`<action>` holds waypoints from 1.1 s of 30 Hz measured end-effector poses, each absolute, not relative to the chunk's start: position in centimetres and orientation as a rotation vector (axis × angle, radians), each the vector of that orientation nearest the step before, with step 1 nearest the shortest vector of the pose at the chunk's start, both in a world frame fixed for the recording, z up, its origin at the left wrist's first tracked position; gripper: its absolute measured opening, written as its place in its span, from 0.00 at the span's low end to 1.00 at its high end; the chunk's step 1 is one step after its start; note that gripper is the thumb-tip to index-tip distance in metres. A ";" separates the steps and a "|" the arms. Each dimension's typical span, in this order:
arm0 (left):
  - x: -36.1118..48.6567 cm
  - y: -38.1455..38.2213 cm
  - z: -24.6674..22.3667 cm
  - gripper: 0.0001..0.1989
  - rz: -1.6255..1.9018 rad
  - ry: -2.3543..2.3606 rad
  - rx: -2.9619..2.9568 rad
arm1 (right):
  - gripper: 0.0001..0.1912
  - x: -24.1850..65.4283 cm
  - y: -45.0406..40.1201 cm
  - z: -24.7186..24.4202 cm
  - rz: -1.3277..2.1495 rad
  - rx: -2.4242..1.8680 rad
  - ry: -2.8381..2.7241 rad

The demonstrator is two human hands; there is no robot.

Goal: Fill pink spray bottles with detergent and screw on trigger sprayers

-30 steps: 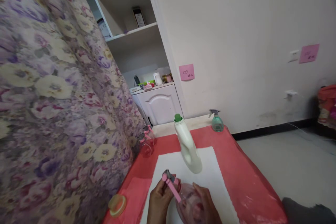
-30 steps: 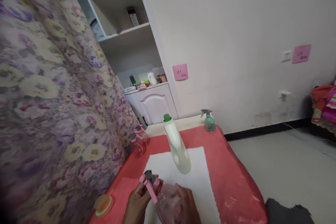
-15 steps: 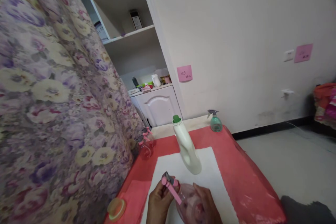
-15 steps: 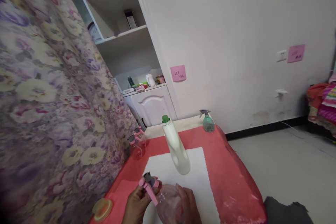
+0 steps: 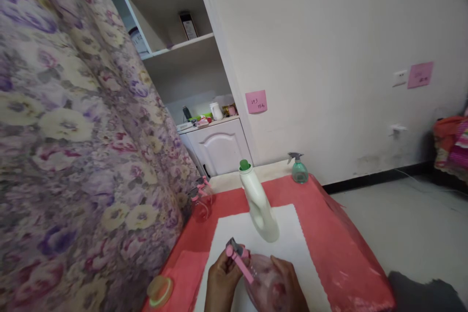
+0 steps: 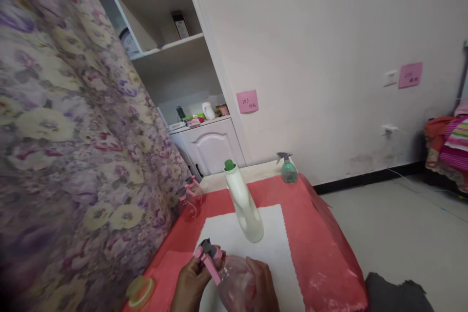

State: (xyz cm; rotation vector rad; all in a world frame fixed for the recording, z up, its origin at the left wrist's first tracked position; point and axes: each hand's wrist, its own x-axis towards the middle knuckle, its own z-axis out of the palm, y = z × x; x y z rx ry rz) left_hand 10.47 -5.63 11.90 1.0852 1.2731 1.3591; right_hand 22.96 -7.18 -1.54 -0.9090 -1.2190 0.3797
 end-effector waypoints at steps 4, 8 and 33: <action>10.5 -5.5 12.0 0.22 1.386 1.275 1.106 | 0.41 24.6 -6.8 -1.8 0.353 -0.910 -1.338; 10.9 -5.9 12.1 0.21 1.435 1.292 1.110 | 0.46 25.2 -6.7 -2.0 0.376 -0.862 -1.398; 11.2 -6.7 15.1 0.16 1.212 1.092 1.214 | 0.38 26.4 -7.9 -0.4 1.205 -0.681 -1.251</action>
